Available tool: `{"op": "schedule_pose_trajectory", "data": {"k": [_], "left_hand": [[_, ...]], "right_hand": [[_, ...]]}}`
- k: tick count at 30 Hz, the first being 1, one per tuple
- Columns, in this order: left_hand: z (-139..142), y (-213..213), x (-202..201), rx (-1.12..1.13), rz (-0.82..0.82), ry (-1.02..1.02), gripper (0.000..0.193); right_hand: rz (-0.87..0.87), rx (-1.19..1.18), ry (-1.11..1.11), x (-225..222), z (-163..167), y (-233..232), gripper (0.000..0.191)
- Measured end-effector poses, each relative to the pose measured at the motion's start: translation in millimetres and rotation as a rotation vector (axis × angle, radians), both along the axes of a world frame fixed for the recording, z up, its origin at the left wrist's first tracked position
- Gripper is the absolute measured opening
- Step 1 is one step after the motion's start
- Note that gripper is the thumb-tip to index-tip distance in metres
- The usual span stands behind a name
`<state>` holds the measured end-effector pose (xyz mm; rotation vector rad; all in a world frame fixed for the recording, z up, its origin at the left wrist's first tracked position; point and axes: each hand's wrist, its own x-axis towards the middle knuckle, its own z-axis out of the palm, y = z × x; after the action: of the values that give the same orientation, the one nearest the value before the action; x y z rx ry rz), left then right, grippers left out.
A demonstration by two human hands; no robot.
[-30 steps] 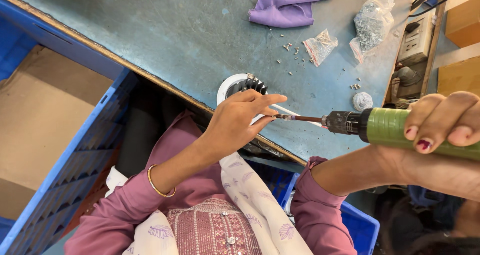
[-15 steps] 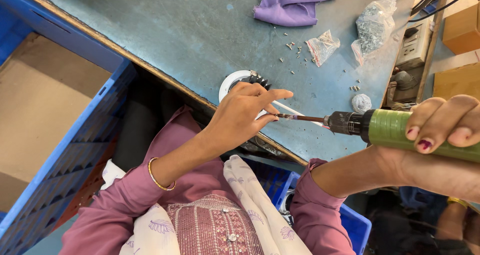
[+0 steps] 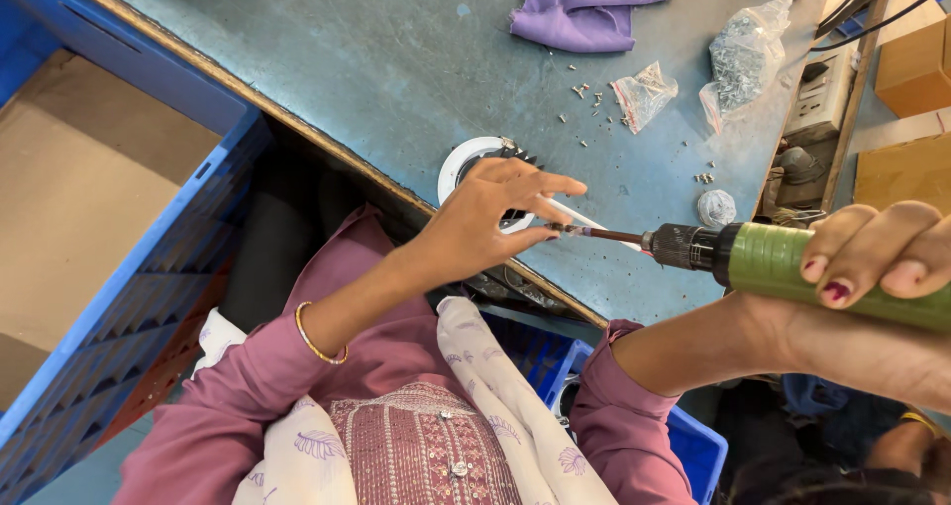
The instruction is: The person wipes a black LED downlight housing with a purple cloth, then uses a green electric screwdriver to drive screws and fasten the housing to a white trim ring, arranging wires and picking up small screws from the table while assembling several downlight units one after another.
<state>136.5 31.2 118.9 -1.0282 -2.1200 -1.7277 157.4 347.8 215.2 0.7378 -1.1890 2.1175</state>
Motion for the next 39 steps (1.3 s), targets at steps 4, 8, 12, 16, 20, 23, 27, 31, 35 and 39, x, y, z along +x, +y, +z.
{"op": "schedule_pose_trajectory", "data": {"k": [4,8,12,16,20,23,27,31,35,39], "left_hand": [[-16.9,-17.6,-25.4,0.155,-0.102,-0.123,0.075],[-38.5,-23.3,-60.1,0.100,-0.161,-0.161,0.058],[-59.0,-24.2,-84.9,0.120,-0.419,-0.268,0.050],[-70.3,-23.4,-102.2,0.157,-0.495,-0.224,0.040],[-73.0,-24.3,-113.8,0.123,-0.468,-0.263,0.031],[-72.3,-26.4,-121.8,0.161,-0.476,-0.237,0.030],[-73.8,-31.0,-128.0,0.166,-0.469,-0.270,0.031],[-75.8,-36.2,-136.6,0.167,-0.466,-0.291,0.031],[-77.7,-45.3,-148.5,0.155,-0.450,-0.273,0.030],[-79.6,-54.6,-164.1,0.157,-0.424,-0.252,0.029]], "right_hand": [[0.059,-0.067,-0.009,5.0,0.7,-19.0,0.081],[-0.004,0.022,-0.016,14.8,-0.7,-61.5,0.098],[-0.175,0.103,-0.063,21.4,-15.8,-112.0,0.100],[-0.342,0.280,-0.076,7.4,-27.7,-138.8,0.087],[-0.303,0.259,-0.094,-10.5,-32.5,-148.7,0.084],[-0.330,0.299,-0.099,-21.1,-35.3,-155.4,0.083],[-0.342,0.325,-0.094,-33.3,-38.5,-164.8,0.081],[-0.340,0.339,-0.081,-44.5,-42.5,-172.2,0.082],[-0.366,0.382,-0.081,-54.9,-47.7,-179.3,0.083],[-0.380,0.436,-0.078,-69.3,-52.4,-185.8,0.081]]}}
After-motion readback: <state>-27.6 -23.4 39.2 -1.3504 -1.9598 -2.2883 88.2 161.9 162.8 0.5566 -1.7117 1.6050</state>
